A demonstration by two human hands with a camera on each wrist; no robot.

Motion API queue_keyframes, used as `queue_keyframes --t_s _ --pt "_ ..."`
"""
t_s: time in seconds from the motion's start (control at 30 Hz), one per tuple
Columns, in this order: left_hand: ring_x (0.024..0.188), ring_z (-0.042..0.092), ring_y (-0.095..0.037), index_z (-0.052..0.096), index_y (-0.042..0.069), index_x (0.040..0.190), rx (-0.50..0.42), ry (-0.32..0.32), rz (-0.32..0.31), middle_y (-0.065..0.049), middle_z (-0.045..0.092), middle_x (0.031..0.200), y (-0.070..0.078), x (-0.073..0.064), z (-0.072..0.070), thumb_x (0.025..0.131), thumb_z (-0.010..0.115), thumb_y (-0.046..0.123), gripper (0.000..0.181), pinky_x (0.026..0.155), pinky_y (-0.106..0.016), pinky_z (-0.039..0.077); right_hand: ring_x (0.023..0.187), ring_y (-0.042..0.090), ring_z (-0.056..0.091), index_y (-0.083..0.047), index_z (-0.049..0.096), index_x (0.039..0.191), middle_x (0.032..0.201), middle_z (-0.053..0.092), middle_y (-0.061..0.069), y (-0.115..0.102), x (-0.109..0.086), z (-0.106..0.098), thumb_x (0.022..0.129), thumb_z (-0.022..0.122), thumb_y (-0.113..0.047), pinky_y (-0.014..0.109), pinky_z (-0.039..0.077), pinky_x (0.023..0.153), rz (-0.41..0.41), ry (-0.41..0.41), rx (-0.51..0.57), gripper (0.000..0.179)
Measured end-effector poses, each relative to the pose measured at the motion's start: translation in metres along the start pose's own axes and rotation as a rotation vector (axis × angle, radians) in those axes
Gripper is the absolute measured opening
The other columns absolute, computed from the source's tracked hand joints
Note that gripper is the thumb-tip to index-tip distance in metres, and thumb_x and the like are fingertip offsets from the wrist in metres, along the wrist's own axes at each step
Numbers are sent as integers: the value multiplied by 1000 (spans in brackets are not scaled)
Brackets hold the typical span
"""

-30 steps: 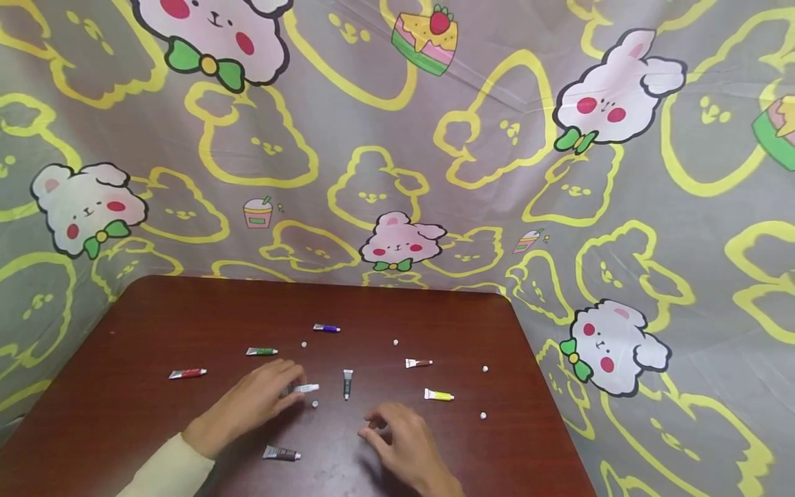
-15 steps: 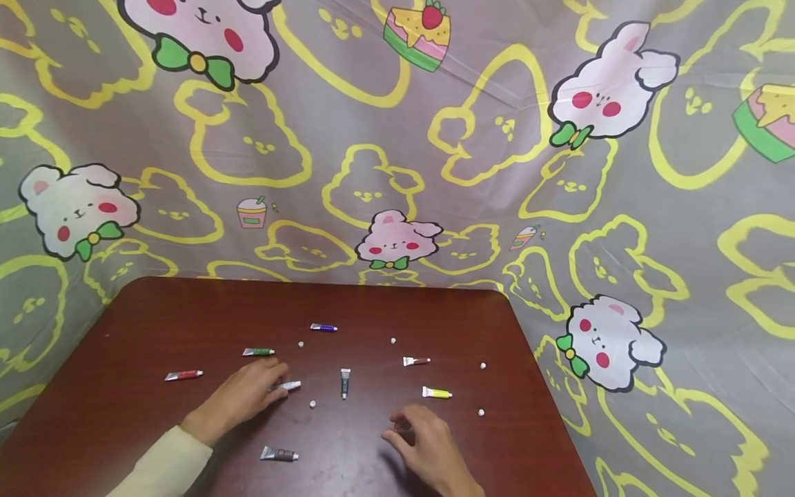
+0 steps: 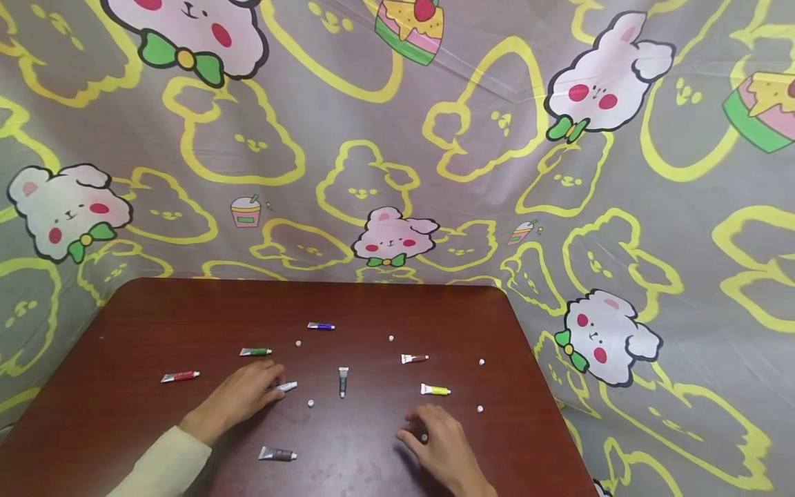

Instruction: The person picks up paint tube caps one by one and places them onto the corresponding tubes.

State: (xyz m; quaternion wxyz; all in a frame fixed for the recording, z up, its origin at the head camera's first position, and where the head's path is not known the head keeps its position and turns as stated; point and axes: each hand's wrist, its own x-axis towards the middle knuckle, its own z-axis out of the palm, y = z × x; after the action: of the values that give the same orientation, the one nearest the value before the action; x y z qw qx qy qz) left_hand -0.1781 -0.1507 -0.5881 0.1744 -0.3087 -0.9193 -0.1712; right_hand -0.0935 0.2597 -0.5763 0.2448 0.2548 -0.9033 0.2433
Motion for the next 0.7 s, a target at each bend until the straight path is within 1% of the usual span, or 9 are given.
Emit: queue_keyframes --t_s 0.03,0.07,0.13,0.2,0.27,0.33,0.47,0.6,0.7 --pt "69 56 -16 61 14 88 0 -10 -5 3 56 80 3 1 -4 78 96 17 36 61 -36 49 82 1 68 -17 78 97 91 75 -11 1 0 0 74 100 -23 16 51 76 3 0 -7 33" --pt "68 56 -16 61 13 89 1 1 5 3 56 80 2 1 -2 81 95 20 35 60 -38 48 83 1 68 -17 78 96 91 75 -11 2 -1 0 73 100 -23 16 51 77 5 0 -15 33" --pt "68 55 -16 60 12 89 -2 21 14 3 56 80 3 1 -2 78 96 18 37 60 -39 49 84 1 68 -18 78 96 91 74 -12 3 -2 -1 73 101 -24 17 51 77 11 -4 -31 33" --pt "69 56 -16 60 11 90 -1 32 19 2 57 81 4 3 -2 78 96 19 38 61 -40 49 84 1 68 -18 77 96 91 74 -12 3 -2 -2 72 101 -25 17 52 78 20 -11 -45 34" --pt "71 59 -17 62 11 92 1 15 11 2 58 83 7 6 -5 82 94 20 34 63 -41 52 84 2 68 -18 77 96 91 74 -12 4 -3 -3 71 101 -24 19 52 78 26 -17 -57 35" --pt "73 61 -19 63 12 93 8 -11 -6 2 59 85 14 11 -13 84 92 18 32 68 -40 54 84 1 67 -18 76 97 92 73 -12 6 -5 -4 71 101 -24 19 53 77 35 -22 -67 37" --pt "78 63 -21 64 14 96 33 -38 -6 2 61 88 21 20 -16 88 90 19 28 71 -40 55 85 1 67 -18 77 100 93 73 -12 8 -8 -6 70 101 -25 20 53 78 47 -35 -86 39" --pt "81 64 -23 64 13 97 50 -39 23 -1 64 90 27 30 -14 86 91 14 29 74 -40 56 86 1 66 -18 77 101 93 71 -13 11 -11 -8 70 101 -27 20 53 78 47 -46 -104 40" --pt "83 65 -24 65 12 97 43 -44 48 -2 65 91 31 38 -11 86 91 10 28 75 -40 57 84 1 64 -18 77 102 92 69 -14 12 -13 -8 70 101 -27 21 53 76 43 -52 -115 40"
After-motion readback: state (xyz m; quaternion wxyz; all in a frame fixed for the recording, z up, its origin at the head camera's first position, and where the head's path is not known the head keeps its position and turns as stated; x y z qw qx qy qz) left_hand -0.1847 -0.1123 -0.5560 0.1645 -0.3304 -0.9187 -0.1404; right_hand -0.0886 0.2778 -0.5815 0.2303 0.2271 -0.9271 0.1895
